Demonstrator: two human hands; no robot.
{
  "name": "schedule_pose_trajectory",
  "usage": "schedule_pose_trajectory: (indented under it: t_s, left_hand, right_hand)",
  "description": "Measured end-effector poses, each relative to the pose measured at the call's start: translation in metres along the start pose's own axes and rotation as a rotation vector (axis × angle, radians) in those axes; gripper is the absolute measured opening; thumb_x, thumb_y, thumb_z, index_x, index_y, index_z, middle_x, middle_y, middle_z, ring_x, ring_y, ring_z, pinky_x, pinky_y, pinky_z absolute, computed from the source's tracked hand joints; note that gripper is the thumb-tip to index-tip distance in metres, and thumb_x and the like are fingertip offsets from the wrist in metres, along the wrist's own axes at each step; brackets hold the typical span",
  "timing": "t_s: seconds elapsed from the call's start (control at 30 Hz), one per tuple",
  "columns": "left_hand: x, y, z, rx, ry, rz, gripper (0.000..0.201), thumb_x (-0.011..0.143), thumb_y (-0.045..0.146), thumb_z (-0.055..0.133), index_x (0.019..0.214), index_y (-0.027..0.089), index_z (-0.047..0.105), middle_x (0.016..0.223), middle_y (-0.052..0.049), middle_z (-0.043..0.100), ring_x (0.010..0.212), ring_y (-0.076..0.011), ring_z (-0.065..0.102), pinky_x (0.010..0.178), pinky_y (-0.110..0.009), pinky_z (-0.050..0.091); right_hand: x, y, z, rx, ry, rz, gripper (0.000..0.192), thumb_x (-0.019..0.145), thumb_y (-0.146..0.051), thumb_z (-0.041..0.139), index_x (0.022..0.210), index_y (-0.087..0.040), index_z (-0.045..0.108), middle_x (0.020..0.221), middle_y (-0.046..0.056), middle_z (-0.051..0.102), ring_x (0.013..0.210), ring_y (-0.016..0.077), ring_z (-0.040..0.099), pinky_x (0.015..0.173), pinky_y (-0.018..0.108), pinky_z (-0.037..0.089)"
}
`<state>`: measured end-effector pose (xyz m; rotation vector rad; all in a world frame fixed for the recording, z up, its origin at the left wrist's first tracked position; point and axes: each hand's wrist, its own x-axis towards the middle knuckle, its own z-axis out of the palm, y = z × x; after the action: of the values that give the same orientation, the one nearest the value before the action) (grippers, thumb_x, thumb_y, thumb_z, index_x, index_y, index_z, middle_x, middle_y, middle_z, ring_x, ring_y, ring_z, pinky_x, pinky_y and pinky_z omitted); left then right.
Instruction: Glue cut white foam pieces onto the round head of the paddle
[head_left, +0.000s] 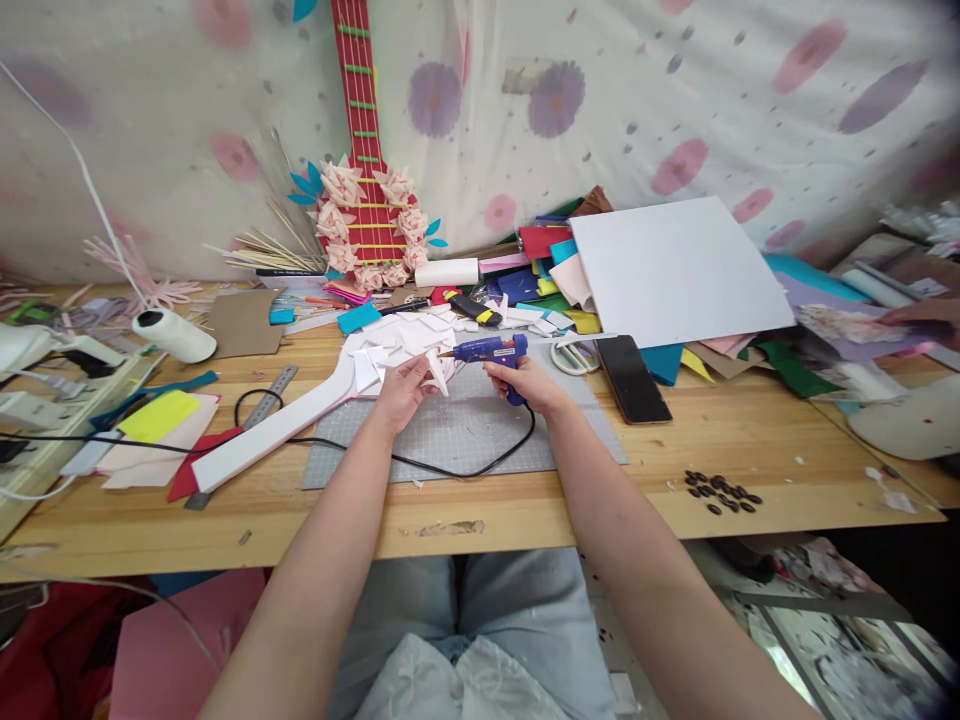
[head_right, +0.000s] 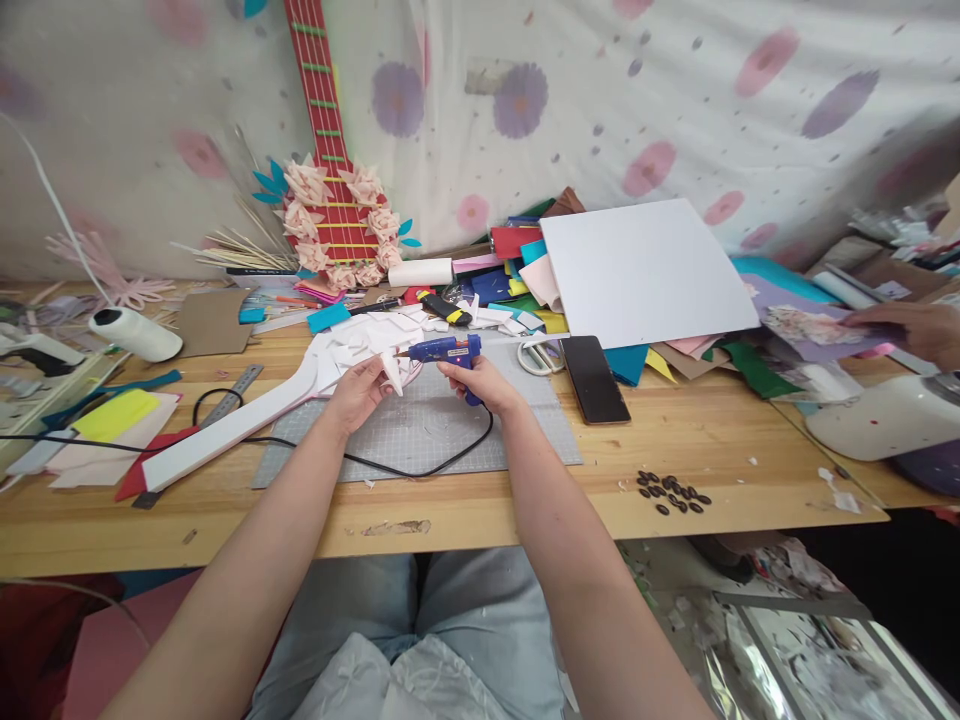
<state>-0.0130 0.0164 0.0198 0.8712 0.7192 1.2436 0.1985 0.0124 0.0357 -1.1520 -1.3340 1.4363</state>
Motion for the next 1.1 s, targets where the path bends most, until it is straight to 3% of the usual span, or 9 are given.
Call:
schedule_pose_trajectory:
  t_s: [0.27, 0.5, 0.73, 0.97, 1.1]
  left_hand:
    - [0.003, 0.003, -0.001, -0.069, 0.071, 0.046, 0.036, 0.061, 0.037, 0.08, 0.089, 0.015, 0.071, 0.076, -0.001, 0.065, 0.062, -0.0055, 0.053, 0.05, -0.015, 0.041]
    - [0.002, 0.006, 0.0, -0.081, 0.12, 0.075, 0.034, 0.064, 0.036, 0.079, 0.089, 0.015, 0.071, 0.074, -0.001, 0.065, 0.06, -0.0043, 0.053, 0.049, -0.014, 0.041]
    - [0.001, 0.002, 0.001, -0.027, 0.048, 0.022, 0.039, 0.059, 0.037, 0.081, 0.09, 0.015, 0.071, 0.07, 0.0, 0.064, 0.058, -0.0052, 0.052, 0.046, -0.015, 0.039]
    - [-0.003, 0.001, 0.002, 0.029, -0.048, -0.086, 0.028, 0.062, 0.032, 0.08, 0.082, 0.013, 0.071, 0.069, -0.003, 0.065, 0.058, -0.0074, 0.055, 0.045, -0.017, 0.039]
    - [0.001, 0.015, -0.002, 0.03, -0.005, -0.014, 0.032, 0.061, 0.032, 0.08, 0.088, 0.016, 0.072, 0.075, -0.003, 0.067, 0.06, -0.0071, 0.055, 0.048, -0.016, 0.041]
  right_hand:
    - [-0.004, 0.0, -0.007, -0.085, -0.118, 0.004, 0.042, 0.061, -0.053, 0.073, 0.057, -0.018, 0.05, 0.051, -0.003, 0.048, 0.046, 0.0085, 0.045, 0.047, 0.024, 0.039]
    - [-0.008, -0.008, -0.006, -0.072, -0.147, 0.044, 0.044, 0.056, -0.053, 0.076, 0.059, -0.018, 0.05, 0.049, -0.004, 0.046, 0.046, 0.008, 0.043, 0.046, 0.024, 0.038]
    - [-0.005, -0.003, -0.005, -0.055, -0.128, -0.001, 0.044, 0.059, -0.054, 0.074, 0.056, -0.018, 0.048, 0.049, -0.004, 0.045, 0.046, 0.008, 0.044, 0.047, 0.024, 0.039]
    - [-0.001, -0.001, -0.004, 0.063, -0.013, -0.014, 0.041, 0.056, -0.054, 0.076, 0.067, -0.018, 0.059, 0.067, 0.002, 0.061, 0.052, 0.0081, 0.045, 0.047, 0.023, 0.039]
    - [0.007, 0.003, -0.009, 0.203, 0.141, -0.062, 0.041, 0.058, -0.055, 0.074, 0.072, -0.018, 0.06, 0.071, 0.002, 0.064, 0.05, 0.0066, 0.042, 0.045, 0.022, 0.038]
